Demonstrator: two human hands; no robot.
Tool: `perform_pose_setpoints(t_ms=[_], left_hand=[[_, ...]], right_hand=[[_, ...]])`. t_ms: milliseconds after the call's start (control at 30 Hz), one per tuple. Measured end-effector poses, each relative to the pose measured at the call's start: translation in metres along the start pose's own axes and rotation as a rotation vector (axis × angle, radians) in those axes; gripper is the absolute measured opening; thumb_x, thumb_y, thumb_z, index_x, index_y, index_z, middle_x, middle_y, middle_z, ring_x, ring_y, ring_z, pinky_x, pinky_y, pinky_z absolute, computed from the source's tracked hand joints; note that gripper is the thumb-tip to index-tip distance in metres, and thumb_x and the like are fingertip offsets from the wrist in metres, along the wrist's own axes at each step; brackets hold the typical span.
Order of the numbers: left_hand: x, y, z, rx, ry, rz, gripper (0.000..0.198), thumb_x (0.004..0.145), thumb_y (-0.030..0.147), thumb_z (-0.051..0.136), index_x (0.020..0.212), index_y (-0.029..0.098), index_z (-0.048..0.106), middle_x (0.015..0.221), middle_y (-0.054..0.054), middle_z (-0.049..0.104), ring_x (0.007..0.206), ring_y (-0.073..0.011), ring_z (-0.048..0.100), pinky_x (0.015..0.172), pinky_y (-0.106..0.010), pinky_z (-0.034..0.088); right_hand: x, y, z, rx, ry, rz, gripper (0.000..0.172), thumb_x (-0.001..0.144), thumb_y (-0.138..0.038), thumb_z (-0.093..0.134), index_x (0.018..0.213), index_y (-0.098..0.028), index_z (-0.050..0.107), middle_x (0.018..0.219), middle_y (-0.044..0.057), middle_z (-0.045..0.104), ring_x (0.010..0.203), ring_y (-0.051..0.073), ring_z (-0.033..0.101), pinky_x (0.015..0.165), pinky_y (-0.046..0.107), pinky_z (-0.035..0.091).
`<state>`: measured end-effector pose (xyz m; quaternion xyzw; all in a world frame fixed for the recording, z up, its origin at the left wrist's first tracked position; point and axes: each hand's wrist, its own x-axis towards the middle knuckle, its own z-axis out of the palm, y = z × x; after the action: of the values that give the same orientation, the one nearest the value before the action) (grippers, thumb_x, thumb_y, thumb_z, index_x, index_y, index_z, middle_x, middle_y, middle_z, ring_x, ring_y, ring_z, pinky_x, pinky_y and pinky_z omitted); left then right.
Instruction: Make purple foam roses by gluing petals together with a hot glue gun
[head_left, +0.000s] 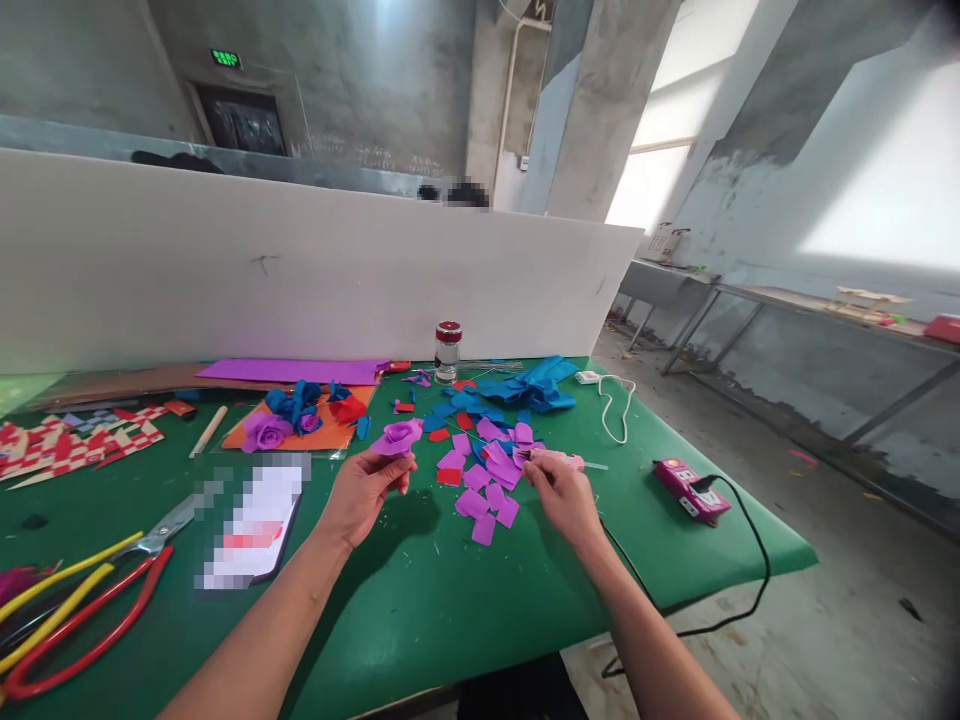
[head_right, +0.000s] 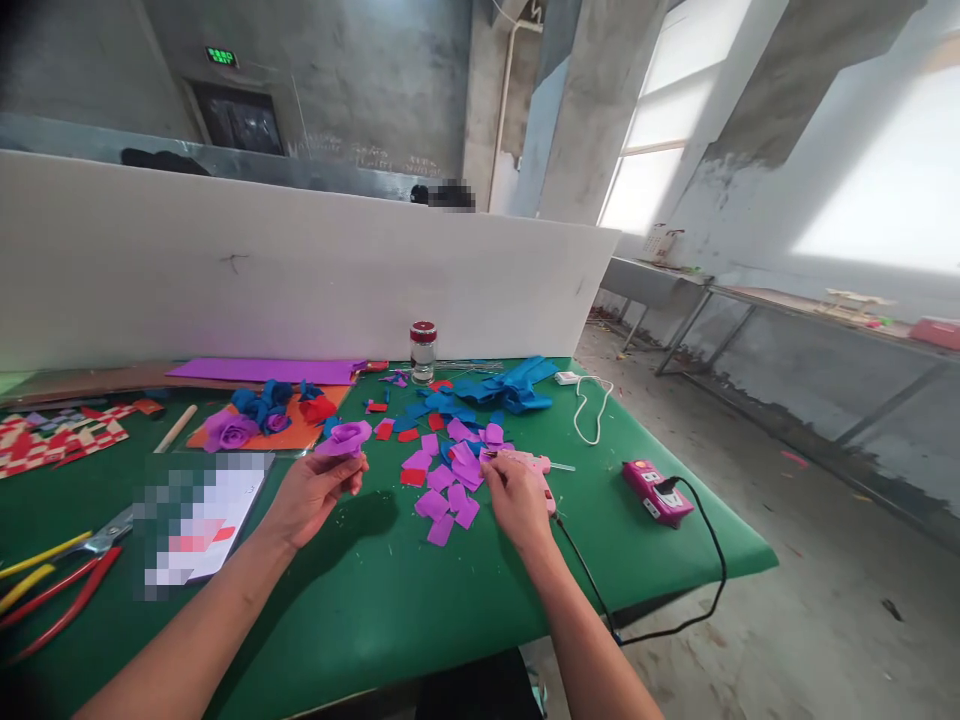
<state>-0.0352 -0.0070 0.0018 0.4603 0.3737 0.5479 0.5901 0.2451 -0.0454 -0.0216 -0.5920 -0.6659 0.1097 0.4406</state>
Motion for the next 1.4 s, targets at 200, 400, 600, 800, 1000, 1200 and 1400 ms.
perform_pose_setpoints(t_ms=[200, 400, 600, 800, 1000, 1200, 1400], left_hand=[[0.003, 0.001, -0.002, 0.002, 0.022, -0.002, 0.024, 0.057, 0.029, 0.086, 0.072, 0.014, 0.074, 0.067, -0.004, 0.067, 0.052, -0.0093, 0.054, 0.050, -0.023, 0.043], [0.004, 0.001, -0.004, -0.032, 0.030, -0.008, 0.024, 0.056, 0.028, 0.086, 0.070, 0.013, 0.074, 0.067, -0.004, 0.067, 0.052, -0.0091, 0.054, 0.050, -0.022, 0.044], [0.003, 0.001, -0.004, -0.050, 0.015, -0.007, 0.023, 0.058, 0.028, 0.085, 0.071, 0.013, 0.074, 0.068, -0.004, 0.067, 0.052, -0.0088, 0.054, 0.049, -0.022, 0.044], [0.002, 0.001, -0.004, -0.060, 0.007, -0.007, 0.022, 0.059, 0.027, 0.085, 0.072, 0.013, 0.073, 0.068, -0.004, 0.067, 0.052, -0.0083, 0.054, 0.050, -0.022, 0.043], [0.003, 0.003, -0.005, -0.141, 0.003, -0.038, 0.020, 0.059, 0.025, 0.085, 0.069, 0.013, 0.072, 0.067, -0.002, 0.066, 0.051, -0.0082, 0.053, 0.049, -0.022, 0.043], [0.003, 0.004, -0.005, -0.155, 0.023, -0.042, 0.021, 0.058, 0.024, 0.085, 0.068, 0.013, 0.071, 0.066, -0.003, 0.065, 0.052, -0.0085, 0.053, 0.049, -0.022, 0.043], [0.005, 0.002, -0.006, -0.136, 0.033, -0.032, 0.023, 0.057, 0.025, 0.085, 0.070, 0.013, 0.072, 0.066, -0.003, 0.066, 0.051, -0.0084, 0.053, 0.050, -0.022, 0.042]], right_hand=[[0.039, 0.005, -0.011, -0.172, 0.035, 0.108, 0.028, 0.085, -0.040, 0.051, 0.070, -0.020, 0.066, 0.068, 0.002, 0.067, 0.062, 0.016, 0.057, 0.059, 0.025, 0.038], [0.065, 0.004, -0.013, -0.332, -0.048, 0.078, 0.028, 0.089, -0.036, 0.046, 0.081, -0.020, 0.068, 0.074, 0.002, 0.070, 0.067, 0.016, 0.061, 0.061, 0.024, 0.039], [0.075, -0.008, 0.013, -0.479, -0.269, 0.008, 0.021, 0.088, -0.024, 0.050, 0.087, -0.021, 0.071, 0.087, 0.004, 0.074, 0.081, 0.018, 0.065, 0.070, 0.025, 0.038], [0.089, -0.013, 0.028, -0.583, -0.374, -0.023, 0.021, 0.085, -0.016, 0.053, 0.088, -0.018, 0.074, 0.093, 0.010, 0.075, 0.092, 0.024, 0.065, 0.079, 0.030, 0.036], [0.093, -0.020, 0.021, -0.555, -0.351, -0.053, 0.021, 0.090, -0.027, 0.052, 0.094, -0.024, 0.072, 0.097, 0.003, 0.075, 0.089, 0.018, 0.065, 0.074, 0.024, 0.037], [0.119, -0.003, 0.015, -0.591, -0.242, 0.054, 0.028, 0.092, -0.032, 0.048, 0.097, -0.018, 0.071, 0.095, 0.009, 0.074, 0.087, 0.021, 0.065, 0.070, 0.026, 0.038], [0.135, 0.015, 0.022, -0.591, -0.267, 0.099, 0.024, 0.087, -0.022, 0.051, 0.095, -0.019, 0.073, 0.095, 0.006, 0.074, 0.085, 0.018, 0.065, 0.065, 0.023, 0.040]])
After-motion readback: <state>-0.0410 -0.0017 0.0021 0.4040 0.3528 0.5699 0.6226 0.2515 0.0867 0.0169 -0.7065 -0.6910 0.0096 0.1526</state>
